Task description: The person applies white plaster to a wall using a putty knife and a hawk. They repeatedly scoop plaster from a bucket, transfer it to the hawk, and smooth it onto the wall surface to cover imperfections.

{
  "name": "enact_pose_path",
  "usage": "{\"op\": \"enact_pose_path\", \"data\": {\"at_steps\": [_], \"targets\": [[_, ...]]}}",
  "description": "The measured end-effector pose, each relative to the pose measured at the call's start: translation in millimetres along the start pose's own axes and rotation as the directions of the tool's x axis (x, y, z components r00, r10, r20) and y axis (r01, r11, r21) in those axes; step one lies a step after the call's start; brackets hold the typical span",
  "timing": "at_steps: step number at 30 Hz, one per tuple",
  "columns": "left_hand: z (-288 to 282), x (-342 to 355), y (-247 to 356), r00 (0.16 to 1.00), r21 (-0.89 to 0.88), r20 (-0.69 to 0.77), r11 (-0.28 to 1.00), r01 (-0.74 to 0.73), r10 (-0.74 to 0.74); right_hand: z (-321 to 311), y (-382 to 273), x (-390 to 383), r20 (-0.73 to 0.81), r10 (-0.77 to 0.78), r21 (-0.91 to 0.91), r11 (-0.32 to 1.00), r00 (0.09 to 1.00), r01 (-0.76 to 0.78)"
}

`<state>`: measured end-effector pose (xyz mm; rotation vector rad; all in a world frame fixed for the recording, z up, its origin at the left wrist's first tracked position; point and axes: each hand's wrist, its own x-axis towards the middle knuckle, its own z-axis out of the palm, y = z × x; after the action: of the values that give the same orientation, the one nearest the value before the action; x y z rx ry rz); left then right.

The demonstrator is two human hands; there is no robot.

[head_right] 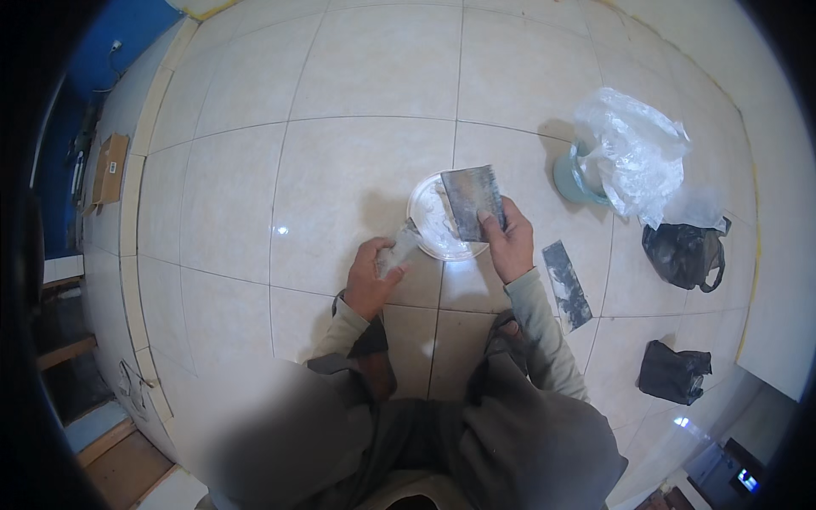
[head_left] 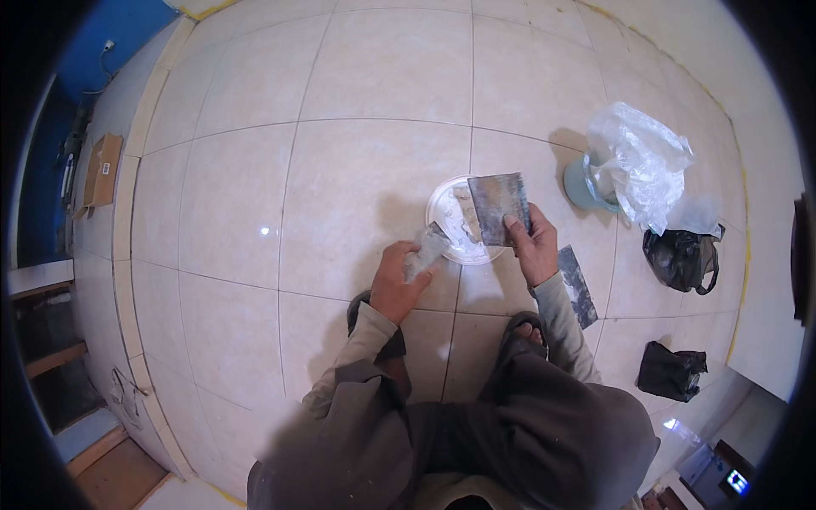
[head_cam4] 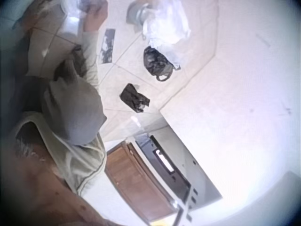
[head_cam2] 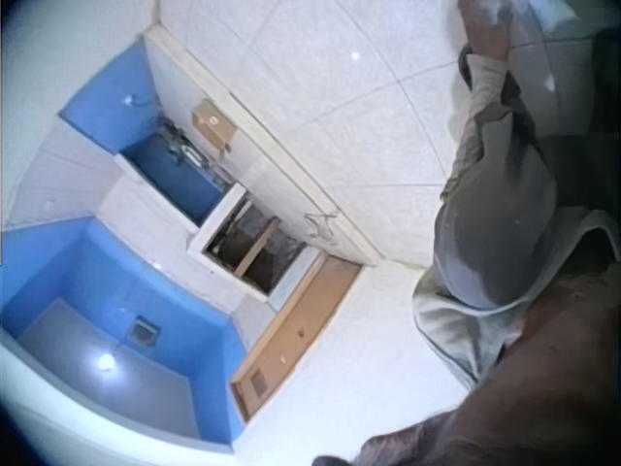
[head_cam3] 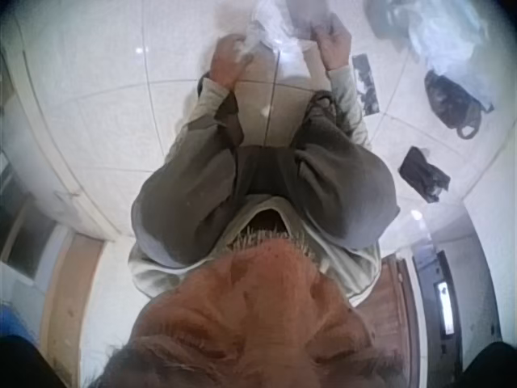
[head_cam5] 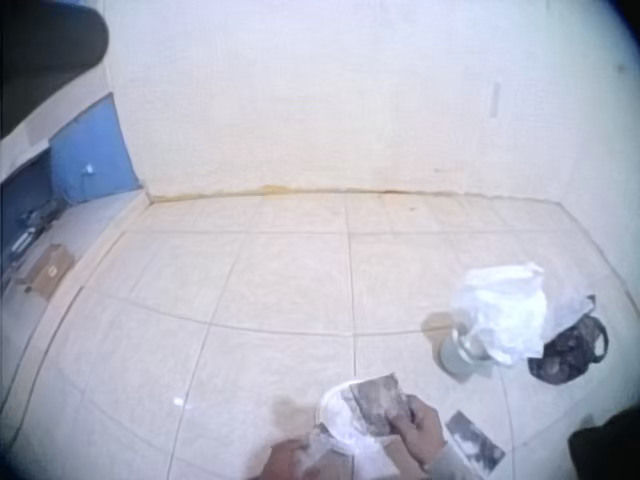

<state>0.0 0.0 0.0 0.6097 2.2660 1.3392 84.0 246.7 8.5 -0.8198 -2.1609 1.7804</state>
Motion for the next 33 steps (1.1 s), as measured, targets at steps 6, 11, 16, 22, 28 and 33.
{"op": "enact_pose_path", "data": {"at_steps": [6, 11, 16, 22, 28, 33], "targets": [[-1, 13, 16, 0.901, -0.675, 0.263, 0.601, 0.428, -0.346, -4, 16, 0, 0.046, 0.318, 0.280, 0.906, 0.947, -0.318], [7, 21, 30, 0.875, -0.681, 0.385, 0.549, 0.484, -0.294, -3, -12, -8, 0.416, 0.332, 0.554, 0.646, 0.847, -0.525], [4, 19, 27, 0.876, -0.627, 0.453, 0.640, 0.445, -0.166, 9, -12, -3, 0.365, 0.375, 0.552, 0.649, 0.852, -0.523], [13, 11, 27, 0.862, -0.599, 0.491, 0.667, 0.443, -0.131, 5, 11, 12, 0.018, 0.353, 0.541, 0.783, 0.935, -0.306], [6, 18, 33, 0.863, -0.623, 0.475, 0.626, 0.468, -0.173, -2, -22, -19, -0.269, -0.286, -0.157, 0.955, 0.920, 0.251], [19, 15, 33, 0.893, -0.661, 0.417, 0.618, 0.426, -0.169, 19, -34, -62, 0.264, -0.647, -0.613, 0.460, 0.716, 0.642]]}}
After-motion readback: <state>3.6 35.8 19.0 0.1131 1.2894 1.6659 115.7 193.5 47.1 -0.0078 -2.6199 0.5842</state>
